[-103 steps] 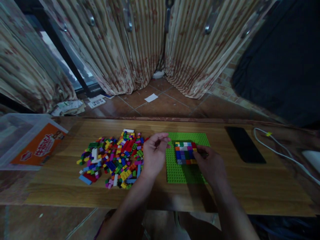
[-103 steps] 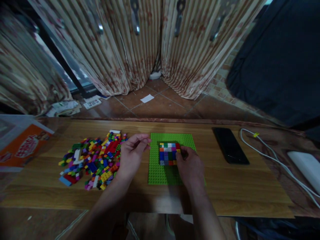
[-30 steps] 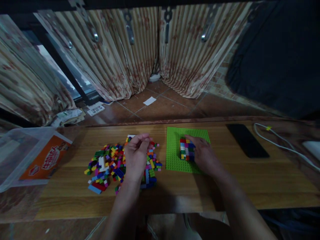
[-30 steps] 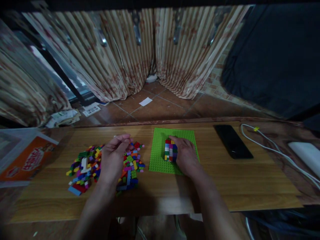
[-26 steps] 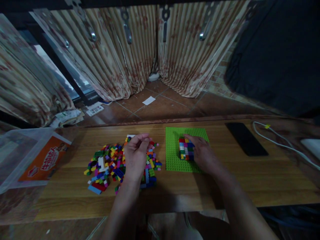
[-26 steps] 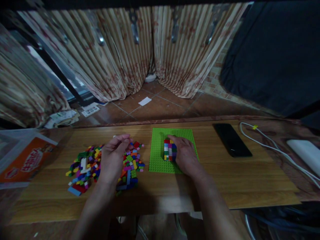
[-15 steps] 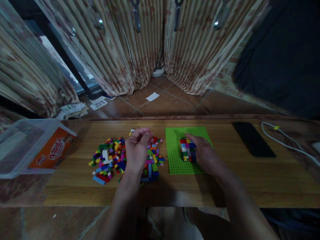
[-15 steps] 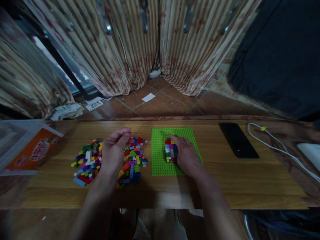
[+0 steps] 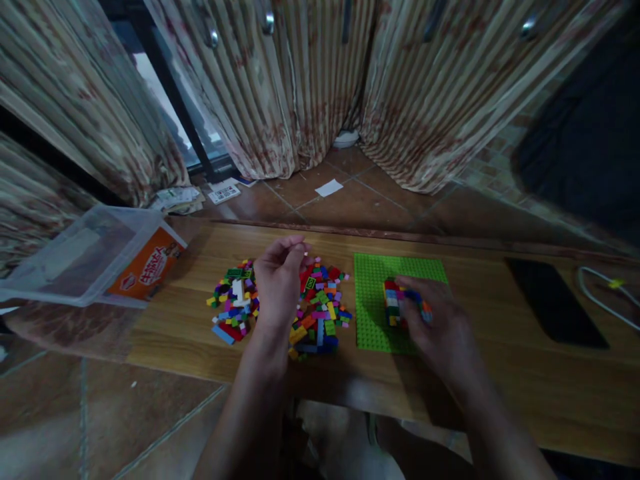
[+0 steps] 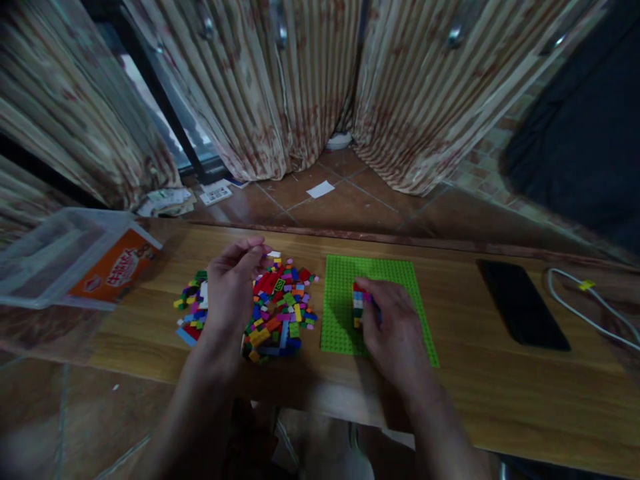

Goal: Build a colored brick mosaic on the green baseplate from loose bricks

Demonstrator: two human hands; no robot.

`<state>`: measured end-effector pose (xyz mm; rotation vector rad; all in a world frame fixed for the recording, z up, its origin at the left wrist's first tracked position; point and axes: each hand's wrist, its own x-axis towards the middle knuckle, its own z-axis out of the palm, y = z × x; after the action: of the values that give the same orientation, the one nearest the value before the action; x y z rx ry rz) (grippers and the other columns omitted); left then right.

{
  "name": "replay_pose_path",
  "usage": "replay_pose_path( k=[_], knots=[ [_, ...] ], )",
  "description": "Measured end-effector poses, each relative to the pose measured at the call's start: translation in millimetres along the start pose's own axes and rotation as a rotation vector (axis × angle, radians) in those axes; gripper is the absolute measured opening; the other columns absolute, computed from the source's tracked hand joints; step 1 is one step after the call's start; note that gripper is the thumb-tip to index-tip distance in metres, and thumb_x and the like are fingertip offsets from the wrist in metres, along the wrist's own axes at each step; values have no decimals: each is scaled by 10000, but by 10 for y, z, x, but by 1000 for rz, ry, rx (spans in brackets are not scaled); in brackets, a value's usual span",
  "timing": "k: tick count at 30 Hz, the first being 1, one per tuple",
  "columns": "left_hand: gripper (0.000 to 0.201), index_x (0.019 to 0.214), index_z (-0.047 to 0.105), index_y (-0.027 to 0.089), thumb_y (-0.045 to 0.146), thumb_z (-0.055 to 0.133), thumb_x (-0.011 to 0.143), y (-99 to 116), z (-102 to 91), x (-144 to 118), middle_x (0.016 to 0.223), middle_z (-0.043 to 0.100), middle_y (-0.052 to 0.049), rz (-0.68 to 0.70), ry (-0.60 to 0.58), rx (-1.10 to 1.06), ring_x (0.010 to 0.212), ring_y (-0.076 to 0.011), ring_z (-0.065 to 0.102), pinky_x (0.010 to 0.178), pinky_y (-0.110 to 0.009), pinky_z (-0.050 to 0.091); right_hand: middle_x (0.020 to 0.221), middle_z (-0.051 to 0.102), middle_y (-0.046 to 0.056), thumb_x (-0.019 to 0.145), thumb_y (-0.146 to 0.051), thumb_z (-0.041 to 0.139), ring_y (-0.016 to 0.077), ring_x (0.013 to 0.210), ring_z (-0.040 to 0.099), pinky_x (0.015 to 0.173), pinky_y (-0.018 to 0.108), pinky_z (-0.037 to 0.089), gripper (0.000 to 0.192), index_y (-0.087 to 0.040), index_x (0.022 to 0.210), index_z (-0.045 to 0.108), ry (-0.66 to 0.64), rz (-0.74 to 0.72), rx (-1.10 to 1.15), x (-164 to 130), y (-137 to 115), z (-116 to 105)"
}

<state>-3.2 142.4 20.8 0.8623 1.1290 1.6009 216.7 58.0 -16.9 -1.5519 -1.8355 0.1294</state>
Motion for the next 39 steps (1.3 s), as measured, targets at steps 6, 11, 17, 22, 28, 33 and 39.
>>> replay_pose_path(
  k=[6, 11, 17, 22, 28, 33, 39],
  knots=[
    [109, 806, 707, 152, 174, 693, 699, 12, -62, 33, 734, 698, -6, 5, 24, -9, 581, -68, 591, 561, -171, 457, 1045, 691, 58, 945, -126, 453, 189, 957, 639, 813, 345, 544, 286, -221, 1172, 598, -220, -98, 154, -171, -455, 257],
    [104, 799, 698, 150, 171, 690, 698, 21, -127, 84, 748, 701, -9, 8, 58, -6, 582, -63, 583, 559, -171, 438, 1049, 701, 69, 929, -132, 477, 209, 944, 658, 814, 369, 550, 255, -219, 1119, 623, -241, -3, 114, -175, -426, 397],
    [133, 831, 687, 155, 194, 686, 703, 46, -181, 115, 779, 708, -20, -3, 83, -17, 583, -70, 601, 555, -181, 444, 1033, 704, 67, 898, -131, 504, 228, 934, 663, 815, 390, 549, 259, -233, 1095, 638, -267, 24, 129, -177, -424, 498],
    [132, 830, 684, 153, 198, 684, 706, 53, -219, 128, 801, 708, -29, -17, 84, -24, 585, -69, 595, 551, -176, 450, 1010, 700, 56, 896, -118, 493, 226, 928, 659, 804, 381, 545, 264, -240, 1078, 642, -320, 17, 164, -141, -518, 570],
    [135, 823, 675, 148, 193, 686, 697, 62, -250, 145, 779, 701, -21, -16, 85, -32, 563, -61, 579, 547, -172, 439, 1010, 716, 53, 922, -184, 516, 210, 906, 674, 814, 365, 543, 199, -239, 1046, 662, -249, 11, 193, -97, -573, 646],
    [139, 828, 678, 153, 210, 687, 702, 84, -295, 157, 776, 703, -25, -20, 87, -18, 582, -74, 587, 553, -183, 444, 1033, 720, 54, 955, -230, 483, 197, 931, 681, 832, 348, 537, 212, -242, 1059, 667, -167, 72, 183, -17, -559, 652],
    [124, 807, 680, 155, 192, 694, 690, 115, -360, 175, 776, 692, -13, -35, 89, -60, 584, -60, 566, 581, -186, 439, 1109, 674, 58, 948, -213, 456, 216, 1027, 636, 907, 383, 513, 279, -266, 1123, 667, -146, 78, 116, 165, -492, 738]
  ],
)
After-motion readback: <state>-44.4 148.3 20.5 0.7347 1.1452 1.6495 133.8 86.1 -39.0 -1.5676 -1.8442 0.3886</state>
